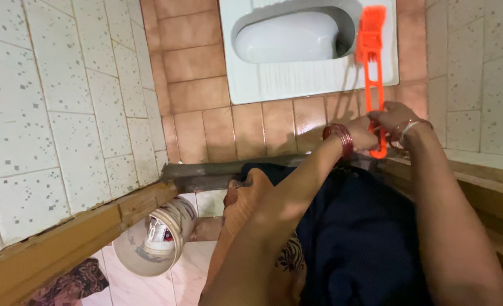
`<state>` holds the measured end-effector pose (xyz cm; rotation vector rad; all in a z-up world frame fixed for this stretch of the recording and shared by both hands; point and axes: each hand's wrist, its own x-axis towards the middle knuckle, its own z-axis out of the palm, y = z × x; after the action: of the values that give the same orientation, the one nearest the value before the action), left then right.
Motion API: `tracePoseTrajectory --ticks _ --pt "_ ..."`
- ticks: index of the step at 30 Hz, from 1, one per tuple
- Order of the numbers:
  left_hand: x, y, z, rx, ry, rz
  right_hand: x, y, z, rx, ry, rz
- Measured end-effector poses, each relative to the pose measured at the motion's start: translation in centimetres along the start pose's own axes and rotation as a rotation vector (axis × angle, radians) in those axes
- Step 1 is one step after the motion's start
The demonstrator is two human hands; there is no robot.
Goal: The person scrubs a white squat toilet using an orange long-handled brush. They repeatedly scrub the rim, bowl, and footrest areas while seated on the floor next to the fixture.
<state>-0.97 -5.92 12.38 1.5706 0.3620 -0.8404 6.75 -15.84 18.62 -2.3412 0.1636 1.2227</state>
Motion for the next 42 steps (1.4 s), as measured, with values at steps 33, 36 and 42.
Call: tracePoseTrajectory --ticks 33,36,42 --pt "-3.3 -0.5 -5.3 0.626 0.106 0.002 14.3 -14.1 8.3 -0.443 0.436 -0.671" --pt "-5.3 -0.8 -6.3 0.771 0.05 -0.089 11.2 -17.7 12.8 -0.648 0.231 -0.556" --pt "-7.6 -1.7 -8.6 0.963 0.032 -0.178 8.7 -20.2 14.8 -0.805 0.309 -0.511"
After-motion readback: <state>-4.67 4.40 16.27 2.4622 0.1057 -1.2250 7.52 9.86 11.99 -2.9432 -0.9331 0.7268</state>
